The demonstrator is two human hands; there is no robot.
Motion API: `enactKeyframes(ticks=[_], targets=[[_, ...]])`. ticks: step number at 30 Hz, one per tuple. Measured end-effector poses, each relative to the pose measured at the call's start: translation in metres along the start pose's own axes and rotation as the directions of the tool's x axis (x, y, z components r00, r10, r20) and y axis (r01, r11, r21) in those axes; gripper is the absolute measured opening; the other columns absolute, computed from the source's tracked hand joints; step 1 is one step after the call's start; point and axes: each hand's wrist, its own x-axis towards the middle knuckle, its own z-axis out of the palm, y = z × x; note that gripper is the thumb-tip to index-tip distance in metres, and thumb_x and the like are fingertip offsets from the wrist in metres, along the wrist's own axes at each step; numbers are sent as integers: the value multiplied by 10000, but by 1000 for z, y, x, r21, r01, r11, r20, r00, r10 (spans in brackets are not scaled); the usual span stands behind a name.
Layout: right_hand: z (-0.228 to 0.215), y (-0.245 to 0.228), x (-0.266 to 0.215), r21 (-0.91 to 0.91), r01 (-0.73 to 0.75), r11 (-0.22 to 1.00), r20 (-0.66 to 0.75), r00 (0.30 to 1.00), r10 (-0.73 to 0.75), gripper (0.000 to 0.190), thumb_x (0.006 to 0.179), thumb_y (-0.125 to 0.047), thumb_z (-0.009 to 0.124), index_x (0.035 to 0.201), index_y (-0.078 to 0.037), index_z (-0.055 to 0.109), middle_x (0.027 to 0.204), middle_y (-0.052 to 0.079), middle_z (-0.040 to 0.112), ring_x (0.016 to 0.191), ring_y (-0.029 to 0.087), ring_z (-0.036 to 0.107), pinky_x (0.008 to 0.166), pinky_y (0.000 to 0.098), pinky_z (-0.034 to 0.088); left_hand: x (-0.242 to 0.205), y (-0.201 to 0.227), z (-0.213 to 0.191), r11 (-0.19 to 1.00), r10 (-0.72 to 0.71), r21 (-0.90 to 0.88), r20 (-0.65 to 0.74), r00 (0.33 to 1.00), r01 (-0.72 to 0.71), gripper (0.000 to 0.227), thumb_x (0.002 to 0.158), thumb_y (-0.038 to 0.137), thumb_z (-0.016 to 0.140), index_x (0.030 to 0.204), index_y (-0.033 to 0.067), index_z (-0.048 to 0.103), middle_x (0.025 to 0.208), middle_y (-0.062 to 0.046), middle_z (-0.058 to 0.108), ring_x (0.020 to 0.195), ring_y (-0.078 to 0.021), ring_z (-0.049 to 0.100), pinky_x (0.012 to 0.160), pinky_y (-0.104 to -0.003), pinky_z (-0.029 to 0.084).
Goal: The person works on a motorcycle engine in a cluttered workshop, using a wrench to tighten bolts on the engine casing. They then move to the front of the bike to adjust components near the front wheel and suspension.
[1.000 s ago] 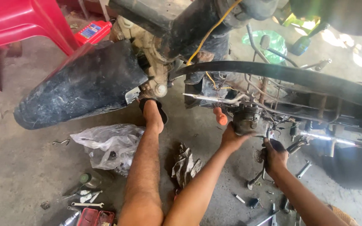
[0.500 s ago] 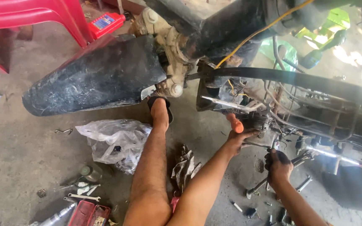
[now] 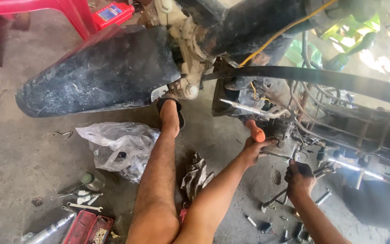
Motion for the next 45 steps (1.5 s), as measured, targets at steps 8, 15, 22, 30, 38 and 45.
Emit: enactKeyframes(ticks=[8,15,22,30,38,45], targets=[[-2,4,4,32,-49,998,59,997,47,306,1022,-278,668,1120,10,701,811,78,643,610,143,548,515,270,424,8,-6,-10,999,32,-17,54,998,-31,641,744,247,889,1295,81,607,1191,-62,712,1107,-255,686,940,-478,527],[-5,-14,-8,18,-111,994,48,993,110,306,988,-193,713,1163,53,662,833,92,648,648,164,581,569,283,481,-59,24,-3,965,-66,252,-17,998,68,1023,796,412,788,1610,183,213,1571,-102,399,1388,-348,449,1014,-555,469],[-5,-13,-3,152,-209,966,109,975,193,327,983,-273,696,1140,13,675,831,68,668,600,142,531,511,284,441,-40,-143,-54,126,4,598,797,603,-791,445,913,274,724,1307,80,649,1409,-114,689,1199,-247,687,1101,-426,564],[-15,-8,1,6,-289,957,147,947,285,426,1000,-414,586,1116,-27,723,735,39,579,549,162,480,446,309,406,-38,-144,-2,712,-414,662,126,902,234,194,952,123,742,1078,-24,731,905,-113,712,789,-235,626,660,-422,503],[-8,-18,-7,1,-204,979,117,972,203,279,963,-224,716,1127,-5,657,860,62,640,738,210,601,632,372,529,-61,-116,3,685,-87,723,200,976,-87,273,792,153,887,968,-23,774,936,-144,782,810,-196,707,761,-329,550],[7,-43,-21,11,-379,925,29,925,379,231,955,-228,726,1081,-78,603,836,-1,548,702,152,537,625,485,604,-95,-61,42,573,-85,818,124,989,-53,326,707,153,920,936,-37,786,922,-143,781,788,-212,726,759,-334,574]])
